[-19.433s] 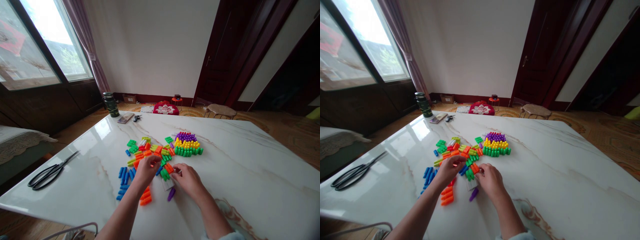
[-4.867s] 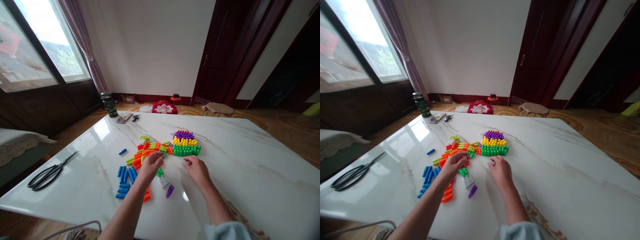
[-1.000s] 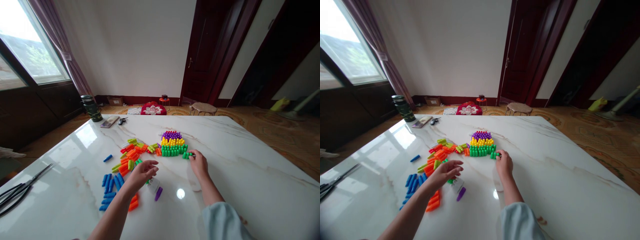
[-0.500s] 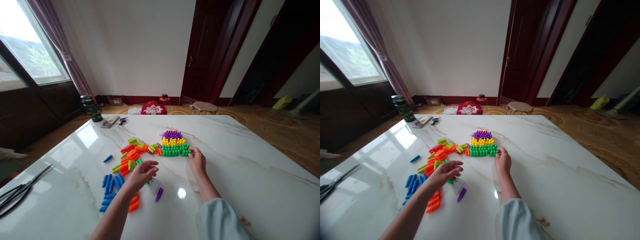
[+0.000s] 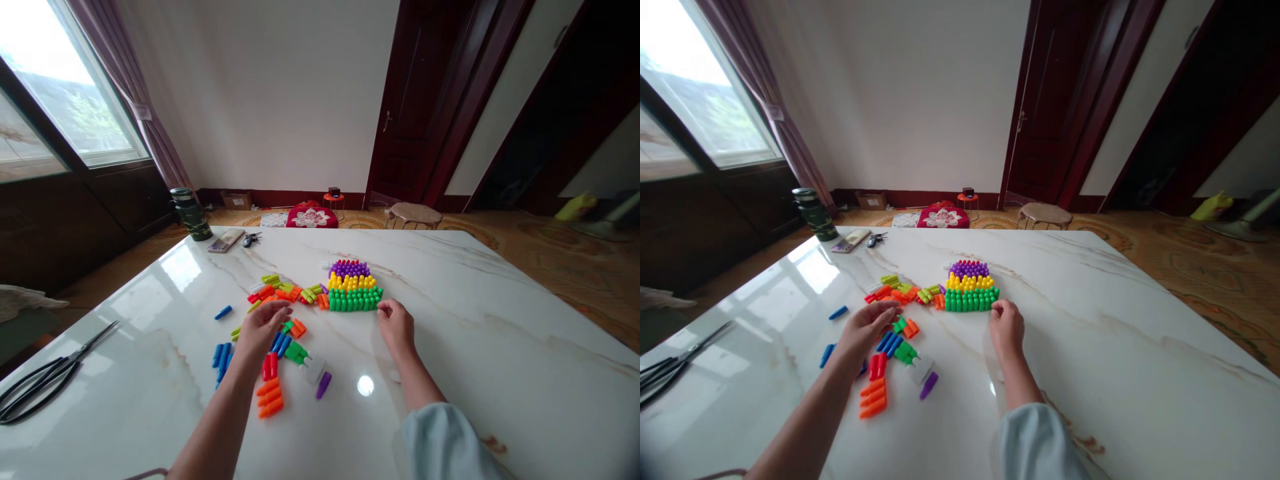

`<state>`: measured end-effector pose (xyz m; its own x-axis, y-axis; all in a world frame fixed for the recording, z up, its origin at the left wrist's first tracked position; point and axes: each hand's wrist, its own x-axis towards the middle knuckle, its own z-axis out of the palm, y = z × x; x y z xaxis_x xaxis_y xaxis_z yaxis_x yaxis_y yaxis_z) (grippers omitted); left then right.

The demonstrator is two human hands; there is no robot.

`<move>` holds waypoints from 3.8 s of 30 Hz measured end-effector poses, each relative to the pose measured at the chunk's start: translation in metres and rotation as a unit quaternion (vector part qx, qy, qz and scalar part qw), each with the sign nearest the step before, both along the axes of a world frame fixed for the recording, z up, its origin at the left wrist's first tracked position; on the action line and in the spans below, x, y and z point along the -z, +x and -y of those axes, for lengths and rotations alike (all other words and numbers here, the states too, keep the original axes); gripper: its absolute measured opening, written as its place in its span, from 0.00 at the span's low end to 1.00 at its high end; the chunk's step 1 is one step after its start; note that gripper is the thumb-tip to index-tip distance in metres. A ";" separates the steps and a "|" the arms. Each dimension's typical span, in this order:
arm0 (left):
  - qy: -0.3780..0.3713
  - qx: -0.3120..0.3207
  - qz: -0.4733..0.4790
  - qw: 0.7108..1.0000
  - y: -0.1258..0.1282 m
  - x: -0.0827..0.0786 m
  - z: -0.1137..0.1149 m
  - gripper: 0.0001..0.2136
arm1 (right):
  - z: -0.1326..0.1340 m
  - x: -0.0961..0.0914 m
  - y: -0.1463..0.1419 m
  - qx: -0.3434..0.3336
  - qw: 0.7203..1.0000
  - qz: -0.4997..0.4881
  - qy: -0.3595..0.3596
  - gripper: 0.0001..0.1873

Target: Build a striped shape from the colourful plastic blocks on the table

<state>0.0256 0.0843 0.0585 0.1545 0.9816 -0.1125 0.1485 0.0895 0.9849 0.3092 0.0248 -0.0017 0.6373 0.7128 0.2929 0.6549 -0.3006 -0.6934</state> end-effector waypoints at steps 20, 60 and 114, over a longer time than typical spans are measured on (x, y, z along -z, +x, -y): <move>0.262 0.123 -0.452 0.844 -0.011 0.004 0.002 0.24 | 0.014 -0.039 -0.052 -0.115 0.991 -0.062 0.001 0.12; 0.277 0.172 -0.449 0.832 0.001 0.008 0.001 0.13 | 0.024 -0.026 -0.158 -0.313 0.948 0.059 -0.007 0.11; -0.081 -0.011 0.013 0.997 0.014 0.009 -0.001 0.08 | 0.038 -0.035 -0.031 -0.327 0.925 0.029 -0.189 0.24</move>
